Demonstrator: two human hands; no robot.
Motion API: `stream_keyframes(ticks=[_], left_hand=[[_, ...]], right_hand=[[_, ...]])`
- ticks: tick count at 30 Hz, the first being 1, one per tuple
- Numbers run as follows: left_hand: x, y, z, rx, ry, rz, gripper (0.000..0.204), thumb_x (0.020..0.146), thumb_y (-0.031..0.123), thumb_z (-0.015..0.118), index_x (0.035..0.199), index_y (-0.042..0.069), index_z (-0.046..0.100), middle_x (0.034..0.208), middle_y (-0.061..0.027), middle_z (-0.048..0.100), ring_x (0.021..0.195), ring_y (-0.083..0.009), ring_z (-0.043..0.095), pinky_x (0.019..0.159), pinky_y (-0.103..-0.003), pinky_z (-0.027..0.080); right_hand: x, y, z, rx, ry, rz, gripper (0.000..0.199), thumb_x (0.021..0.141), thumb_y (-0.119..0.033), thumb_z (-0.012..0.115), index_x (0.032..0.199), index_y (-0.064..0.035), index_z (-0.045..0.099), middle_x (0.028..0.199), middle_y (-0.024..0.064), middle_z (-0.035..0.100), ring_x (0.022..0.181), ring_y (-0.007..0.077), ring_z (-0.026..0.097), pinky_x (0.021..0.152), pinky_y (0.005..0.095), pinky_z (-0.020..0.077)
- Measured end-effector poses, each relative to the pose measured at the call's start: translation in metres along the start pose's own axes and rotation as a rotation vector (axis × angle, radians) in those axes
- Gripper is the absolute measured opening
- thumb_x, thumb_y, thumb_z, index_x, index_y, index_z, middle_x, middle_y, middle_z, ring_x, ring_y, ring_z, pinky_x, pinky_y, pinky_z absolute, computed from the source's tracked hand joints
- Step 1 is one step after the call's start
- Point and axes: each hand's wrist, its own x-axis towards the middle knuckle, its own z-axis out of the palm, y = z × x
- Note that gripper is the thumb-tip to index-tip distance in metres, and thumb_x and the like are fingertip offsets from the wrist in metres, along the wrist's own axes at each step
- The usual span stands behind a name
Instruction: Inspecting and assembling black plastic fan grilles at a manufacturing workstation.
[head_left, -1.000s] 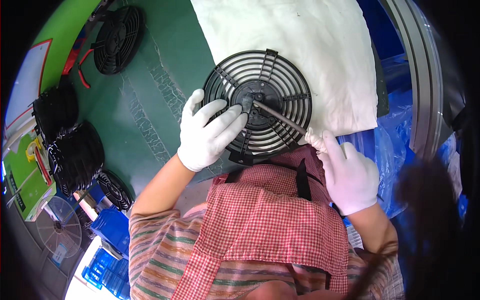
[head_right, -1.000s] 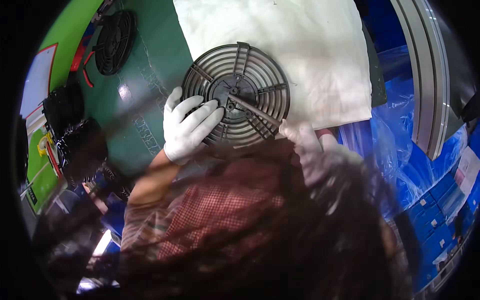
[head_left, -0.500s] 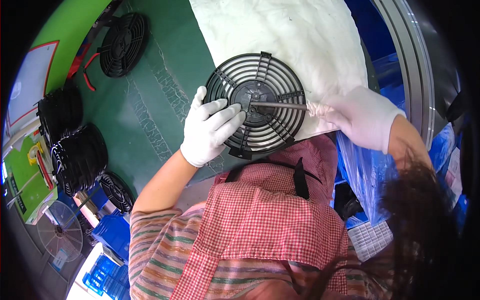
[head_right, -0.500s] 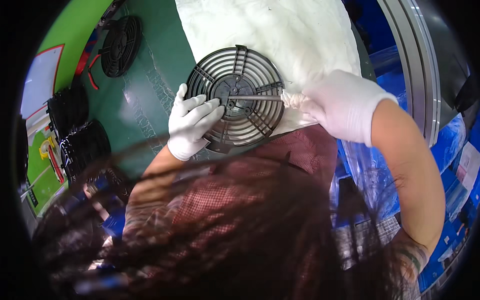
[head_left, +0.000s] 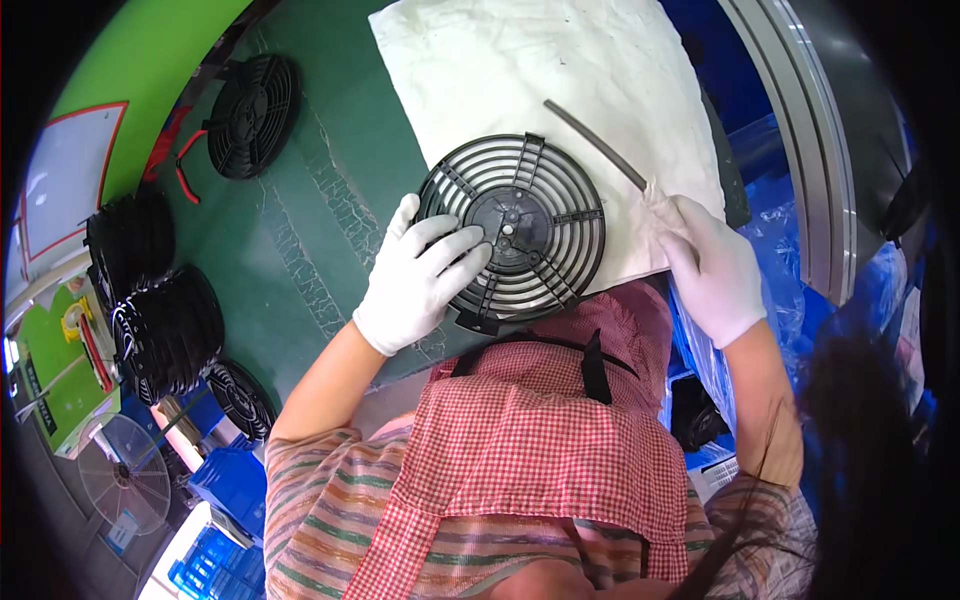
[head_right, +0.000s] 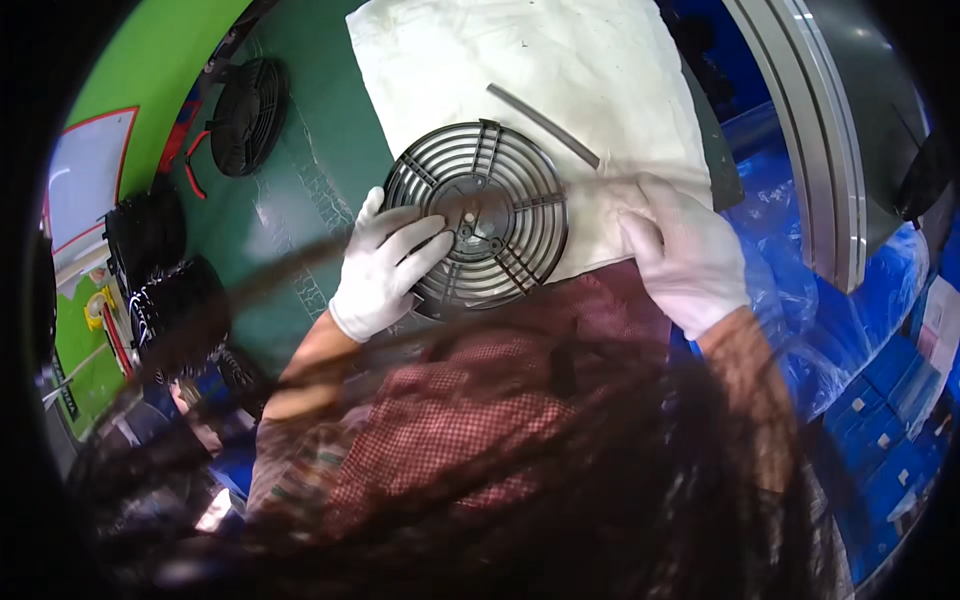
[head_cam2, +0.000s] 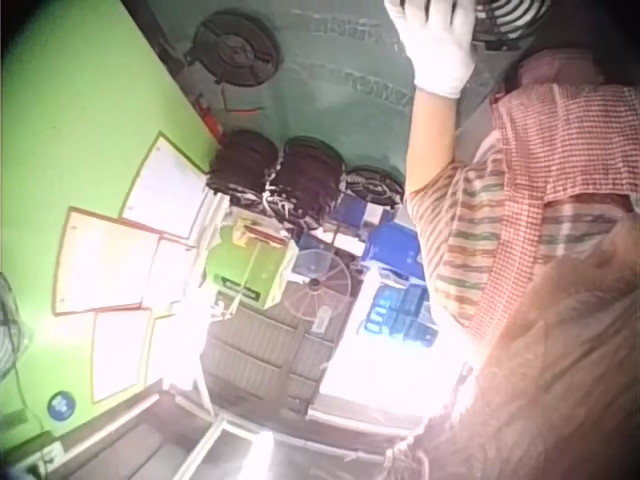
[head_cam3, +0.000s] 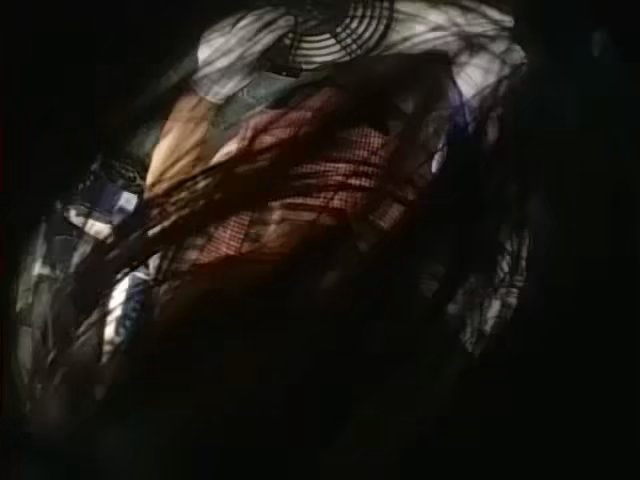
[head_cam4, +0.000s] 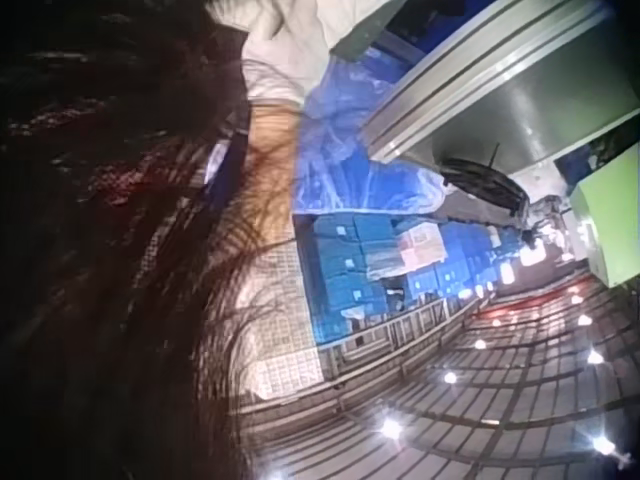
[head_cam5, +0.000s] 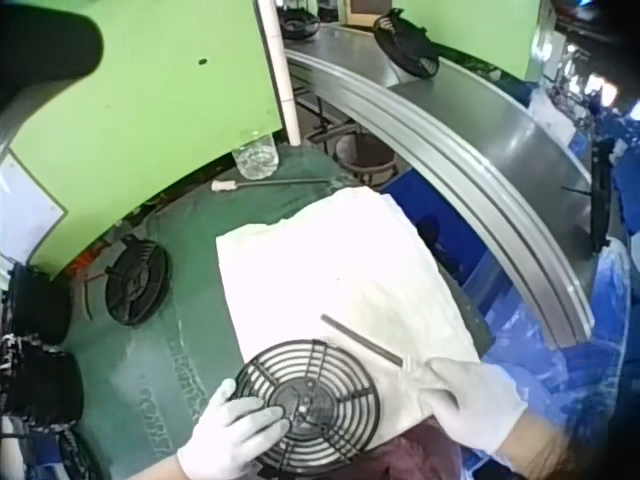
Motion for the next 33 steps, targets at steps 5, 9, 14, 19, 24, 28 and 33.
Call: stream_keyframes(ticks=[5,9,14,19,24,28,33], left_hand=[[0.007,0.001,-0.027,-0.024,-0.008,-0.094,0.057,0.068,0.001,0.063,0.125,0.008,0.059,0.130,-0.0183,0.054,0.118,-0.0395,0.050,0.102,-0.051,0.041],[0.014,0.008,-0.034,-0.359,0.124,-0.737,0.062,0.072,0.000,0.069,0.132,0.001,0.050,0.121,-0.0195,0.058,0.101,-0.0318,0.062,0.089,-0.037,0.052],[0.000,-0.010,0.007,-0.475,0.230,-0.761,0.075,0.066,0.014,0.082,0.132,0.001,0.048,0.113,-0.0176,0.060,0.091,-0.0281,0.065,0.083,-0.034,0.054],[0.016,-0.003,-0.025,-1.247,0.061,-1.050,0.036,0.082,0.000,0.068,0.116,-0.005,0.057,0.096,-0.0040,0.066,0.084,-0.0124,0.061,0.080,-0.027,0.051],[-0.012,-0.011,-0.024,-1.524,0.239,-1.114,0.025,0.090,0.004,0.059,0.113,-0.005,0.058,0.095,-0.0041,0.065,0.080,-0.0094,0.060,0.074,-0.023,0.050],[-0.016,-0.007,-0.031,-1.782,0.430,-1.142,0.024,0.092,0.004,0.055,0.114,-0.005,0.057,0.098,-0.0067,0.065,0.081,-0.0129,0.063,0.074,-0.025,0.052],[-0.024,-0.009,-0.026,-1.695,0.427,-1.102,0.026,0.092,0.011,0.060,0.114,-0.003,0.059,0.087,-0.0033,0.060,0.065,-0.0093,0.052,0.059,-0.023,0.044]], right_hand=[[-0.004,0.012,0.030,0.270,-0.074,0.289,0.035,0.092,-0.022,0.055,0.123,-0.0058,0.058,0.097,0.0222,0.066,0.090,0.0404,0.065,0.076,0.0438,0.0501],[0.001,0.015,0.051,0.082,0.274,0.108,0.037,0.091,-0.017,0.054,0.127,-0.0083,0.056,0.108,0.0214,0.064,0.099,0.0403,0.062,0.083,0.0433,0.0500],[0.018,-0.020,0.042,-0.033,0.134,0.116,0.041,0.088,-0.009,0.055,0.129,-0.0117,0.052,0.109,0.0193,0.062,0.097,0.0399,0.061,0.083,0.0468,0.0491],[0.037,-0.012,0.051,-0.139,0.170,0.069,0.040,0.088,-0.012,0.057,0.128,-0.0145,0.054,0.106,0.0173,0.062,0.093,0.0387,0.061,0.080,0.0468,0.0497],[0.049,-0.006,0.070,-0.302,0.226,-0.049,0.037,0.088,-0.014,0.058,0.125,-0.0145,0.058,0.105,0.0151,0.062,0.096,0.0378,0.060,0.081,0.0463,0.0500],[0.051,-0.005,0.070,-0.331,0.202,-0.040,0.042,0.084,-0.009,0.058,0.126,-0.0143,0.058,0.117,0.0141,0.059,0.110,0.0348,0.054,0.093,0.0432,0.0465],[0.047,0.006,0.076,-0.266,0.357,-0.155,0.044,0.081,-0.008,0.061,0.125,-0.0063,0.057,0.122,0.0207,0.055,0.114,0.0396,0.051,0.099,0.0463,0.0421]])
